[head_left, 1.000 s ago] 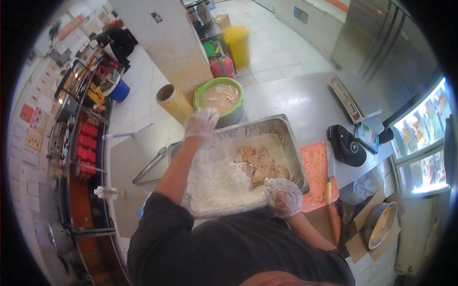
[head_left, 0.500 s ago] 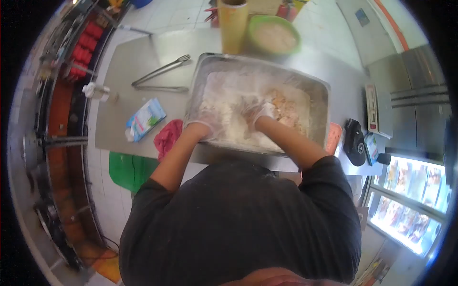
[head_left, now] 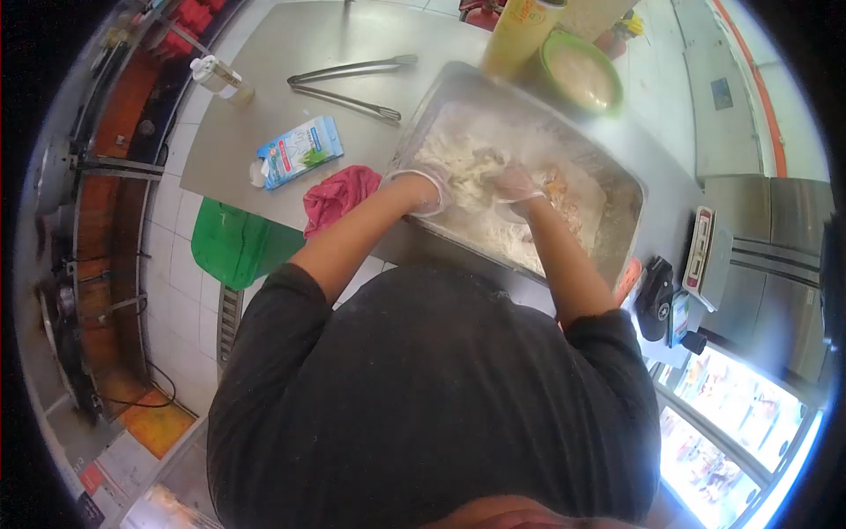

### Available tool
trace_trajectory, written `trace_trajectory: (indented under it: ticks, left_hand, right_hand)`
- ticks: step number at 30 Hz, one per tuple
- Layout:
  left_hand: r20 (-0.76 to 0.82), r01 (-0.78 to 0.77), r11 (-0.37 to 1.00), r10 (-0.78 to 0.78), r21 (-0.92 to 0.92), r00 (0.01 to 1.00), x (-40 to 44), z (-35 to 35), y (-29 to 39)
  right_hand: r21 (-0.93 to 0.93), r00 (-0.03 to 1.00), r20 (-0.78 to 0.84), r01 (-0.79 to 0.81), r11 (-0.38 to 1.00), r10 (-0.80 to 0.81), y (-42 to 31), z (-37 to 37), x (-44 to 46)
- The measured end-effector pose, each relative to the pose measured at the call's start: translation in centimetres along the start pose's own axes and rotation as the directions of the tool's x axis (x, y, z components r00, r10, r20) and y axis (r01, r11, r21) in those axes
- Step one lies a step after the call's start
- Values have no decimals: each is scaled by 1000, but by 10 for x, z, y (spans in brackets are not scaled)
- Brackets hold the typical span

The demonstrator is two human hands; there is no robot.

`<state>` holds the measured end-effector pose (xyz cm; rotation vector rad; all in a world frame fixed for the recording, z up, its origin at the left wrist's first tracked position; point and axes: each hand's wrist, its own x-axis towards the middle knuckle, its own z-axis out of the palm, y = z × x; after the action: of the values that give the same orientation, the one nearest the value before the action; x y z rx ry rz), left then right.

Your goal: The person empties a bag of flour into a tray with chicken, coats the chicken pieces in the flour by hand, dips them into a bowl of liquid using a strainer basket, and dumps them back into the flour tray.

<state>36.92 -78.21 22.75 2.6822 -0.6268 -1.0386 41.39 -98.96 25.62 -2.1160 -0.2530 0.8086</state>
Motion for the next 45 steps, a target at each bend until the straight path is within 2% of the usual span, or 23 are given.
trace_trajectory:
  ticks: [1, 2, 3, 5, 9, 11, 13, 18, 21, 24, 26, 27, 30, 31, 33, 36, 37, 38, 39, 40, 42, 44, 45]
  left_hand:
    - [-148, 119, 985, -138, -129, 979, -6, -6, 6]
    - [-266, 210, 940, -282, -268, 922, -10, -9, 12]
    - [-257, 207, 944, -273, -258, 927, 2, -9, 1]
    - [-119, -95, 942, 60, -323, 991, 37, -4, -30]
    - [-175, -52, 789, -71, -612, 982, 30, -18, -9]
    - [-329, 154, 985, -172, -82, 929, 28, -26, 5]
    - [-271, 204, 957, -257, -209, 928, 50, -19, -8]
    - [-233, 277, 917, -347, -286, 908, 66, -22, -13]
    - [-122, 308, 577, -587, -756, 800, 49, -35, 3]
    - [-122, 187, 495, -527, -848, 841, 44, -34, -3]
    - [-306, -216, 244, -436, -945, 846, 43, -26, -6]
    - [-301, -213, 240, -439, -947, 847, 44, -23, -8]
    - [-269, -165, 287, -378, -944, 886, 45, -28, -2]
    - [-222, -140, 222, -403, -965, 888, 32, -38, 13]
    - [-178, -123, 157, -416, -980, 892, 23, -43, 26]
    - [-102, -123, -49, -311, -991, 945, 31, -35, 25]
    - [-196, -57, 335, -399, -941, 896, 35, -35, 21]
    - [-316, 64, 656, -444, -752, 839, 40, -33, 16]
    - [-319, 65, 652, -452, -755, 833, 51, -21, 1]
    - [-545, -207, 673, -340, -710, 766, 65, -2, -20]
    - [-739, -453, 662, -236, -597, 631, 60, 4, -34]
    - [-346, -285, 199, -442, -937, 828, 28, -20, -24]
    - [-345, -287, 194, -447, -938, 825, 20, -28, -19]
  right_hand:
    - [323, 997, 44, -76, 943, 65, -2, -4, -4]
    - [333, 997, 39, -79, 940, 70, 3, -7, -3]
    - [417, 991, -47, 132, 899, -124, 13, -10, 1]
    - [485, 943, -160, 333, 808, -293, 42, -16, 15]
    - [19, 948, -164, 280, 960, -273, 30, -30, 12]
    - [-497, 970, 240, 148, 855, -28, 29, -8, 20]
    - [-706, 990, 132, 52, 707, 59, 32, 45, 16]
    - [-589, 975, 189, 205, 782, -113, 75, 93, 45]
    - [-449, 977, 208, 130, 884, -38, 62, 69, 31]
    - [-394, 993, 114, 25, 919, 21, 19, 22, -9]
    - [-745, 898, 376, 439, 501, -229, 47, 3, 3]
    - [-782, 834, 476, 547, 298, -281, 52, -4, 6]
    - [-846, 936, 317, 352, 400, -154, -9, -34, -30]
    - [-772, 987, 117, 160, 616, -110, -34, -35, -42]
    - [-621, 996, -83, -39, 783, -16, -48, -31, -43]
    - [-424, 995, 10, -88, 901, 102, -18, -15, -22]
    - [145, 999, -17, -49, 988, 52, 4, -5, -13]
    - [664, 998, -61, 25, 748, 21, 22, 2, -3]
    - [660, 998, -55, 26, 751, 14, 40, -3, 7]
    - [20, 968, -84, 238, 971, -235, 59, -14, 17]
    - [-613, 896, 59, 380, 693, -439, 55, -22, 17]
    - [-1, 953, -305, 1, 1000, -1, 17, -30, -4]
    - [-6, 954, -299, 2, 1000, -4, 24, -32, 3]
